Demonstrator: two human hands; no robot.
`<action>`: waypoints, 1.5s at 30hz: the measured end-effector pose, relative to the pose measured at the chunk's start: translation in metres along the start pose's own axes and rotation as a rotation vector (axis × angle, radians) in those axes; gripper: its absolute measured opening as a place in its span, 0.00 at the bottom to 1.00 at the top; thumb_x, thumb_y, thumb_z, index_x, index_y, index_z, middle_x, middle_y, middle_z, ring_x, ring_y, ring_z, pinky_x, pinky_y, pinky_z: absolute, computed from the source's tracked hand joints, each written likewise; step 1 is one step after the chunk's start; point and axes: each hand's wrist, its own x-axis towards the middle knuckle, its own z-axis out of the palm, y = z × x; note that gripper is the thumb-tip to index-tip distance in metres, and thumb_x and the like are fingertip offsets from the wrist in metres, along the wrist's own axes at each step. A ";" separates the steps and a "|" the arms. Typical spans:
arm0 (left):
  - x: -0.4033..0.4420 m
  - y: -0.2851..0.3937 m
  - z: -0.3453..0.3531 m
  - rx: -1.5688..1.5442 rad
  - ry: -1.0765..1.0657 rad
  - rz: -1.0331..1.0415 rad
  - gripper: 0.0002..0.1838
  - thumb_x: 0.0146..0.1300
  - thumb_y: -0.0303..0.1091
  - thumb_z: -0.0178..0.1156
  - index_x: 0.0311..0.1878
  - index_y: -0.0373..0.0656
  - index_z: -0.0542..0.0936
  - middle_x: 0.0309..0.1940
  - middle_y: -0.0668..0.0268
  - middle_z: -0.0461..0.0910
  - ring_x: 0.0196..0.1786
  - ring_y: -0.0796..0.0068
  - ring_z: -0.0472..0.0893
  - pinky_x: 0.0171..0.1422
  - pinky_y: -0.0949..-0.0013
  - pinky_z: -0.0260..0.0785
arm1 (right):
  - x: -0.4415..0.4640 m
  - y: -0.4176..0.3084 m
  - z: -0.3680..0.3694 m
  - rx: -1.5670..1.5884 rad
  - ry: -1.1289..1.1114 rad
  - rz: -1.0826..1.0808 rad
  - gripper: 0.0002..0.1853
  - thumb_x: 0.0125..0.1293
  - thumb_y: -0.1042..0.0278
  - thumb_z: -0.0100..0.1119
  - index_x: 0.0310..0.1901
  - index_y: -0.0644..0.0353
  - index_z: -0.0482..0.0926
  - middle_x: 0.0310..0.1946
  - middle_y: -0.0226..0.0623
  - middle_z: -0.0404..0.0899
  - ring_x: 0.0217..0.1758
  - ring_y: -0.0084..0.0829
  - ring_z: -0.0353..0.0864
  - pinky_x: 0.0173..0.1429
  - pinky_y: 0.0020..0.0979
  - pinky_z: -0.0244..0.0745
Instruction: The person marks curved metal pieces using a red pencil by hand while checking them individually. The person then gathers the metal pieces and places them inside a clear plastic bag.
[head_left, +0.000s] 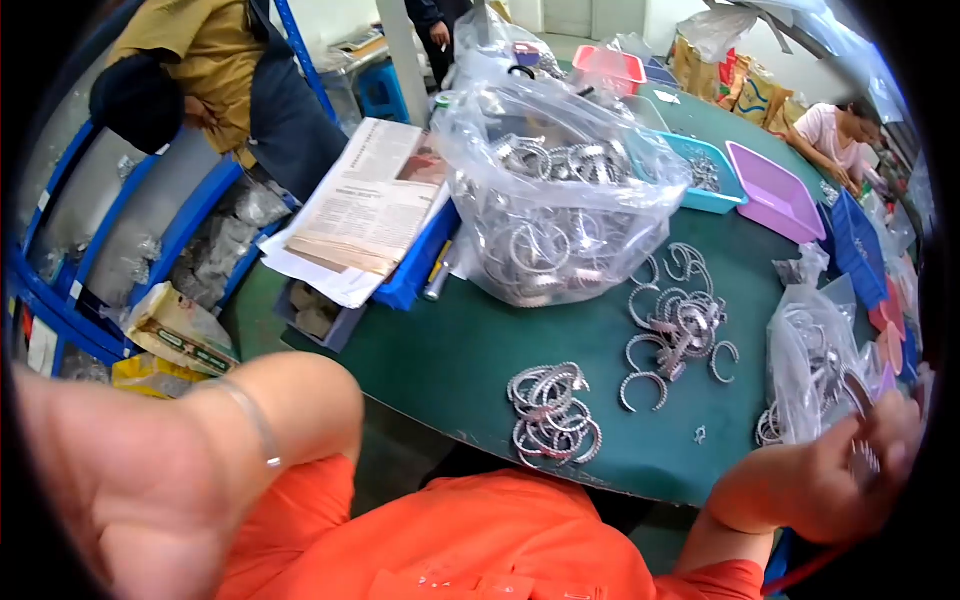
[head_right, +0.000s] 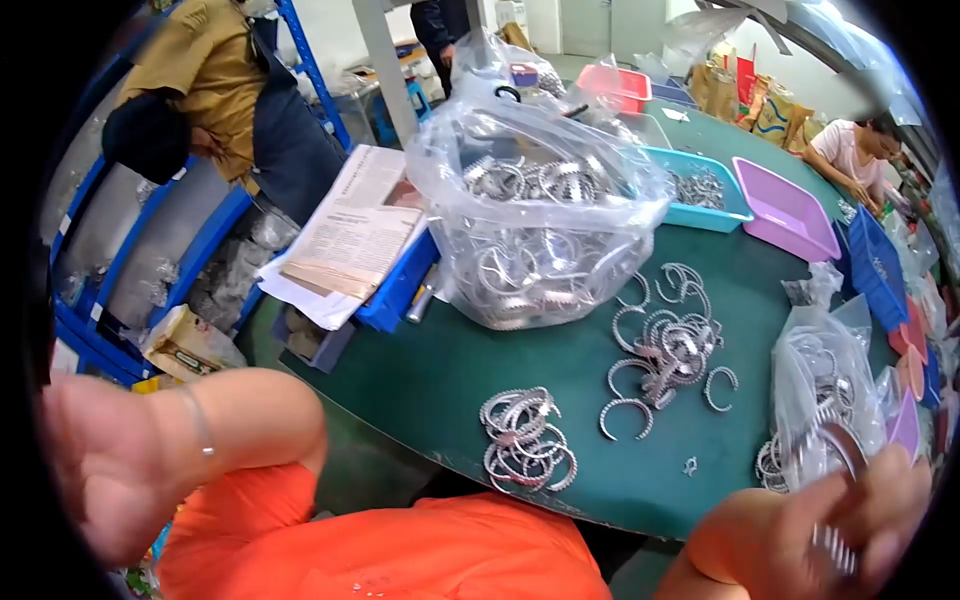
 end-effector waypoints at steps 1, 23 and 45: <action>0.005 -0.001 0.005 0.031 -0.083 0.049 0.07 0.61 0.42 0.57 0.40 0.56 0.82 0.28 0.77 0.73 0.38 0.75 0.69 0.47 0.72 0.58 | 0.008 0.001 -0.006 -0.049 0.032 0.001 0.09 0.59 0.79 0.57 0.42 0.72 0.73 0.24 0.38 0.77 0.23 0.27 0.73 0.31 0.26 0.71; -0.054 0.007 0.037 -0.439 -1.008 0.060 0.08 0.62 0.40 0.55 0.39 0.53 0.81 0.28 0.75 0.74 0.36 0.76 0.70 0.45 0.73 0.60 | 0.008 0.073 -0.058 0.310 0.075 0.115 0.09 0.59 0.78 0.56 0.40 0.70 0.74 0.23 0.35 0.74 0.22 0.25 0.69 0.29 0.25 0.67; -0.293 -0.006 -0.024 -0.165 -1.253 -1.368 0.08 0.63 0.38 0.54 0.39 0.50 0.80 0.27 0.74 0.74 0.34 0.76 0.71 0.43 0.73 0.62 | -0.014 0.101 -0.071 0.192 -0.026 0.191 0.08 0.59 0.76 0.56 0.39 0.69 0.74 0.21 0.32 0.71 0.21 0.22 0.66 0.27 0.23 0.64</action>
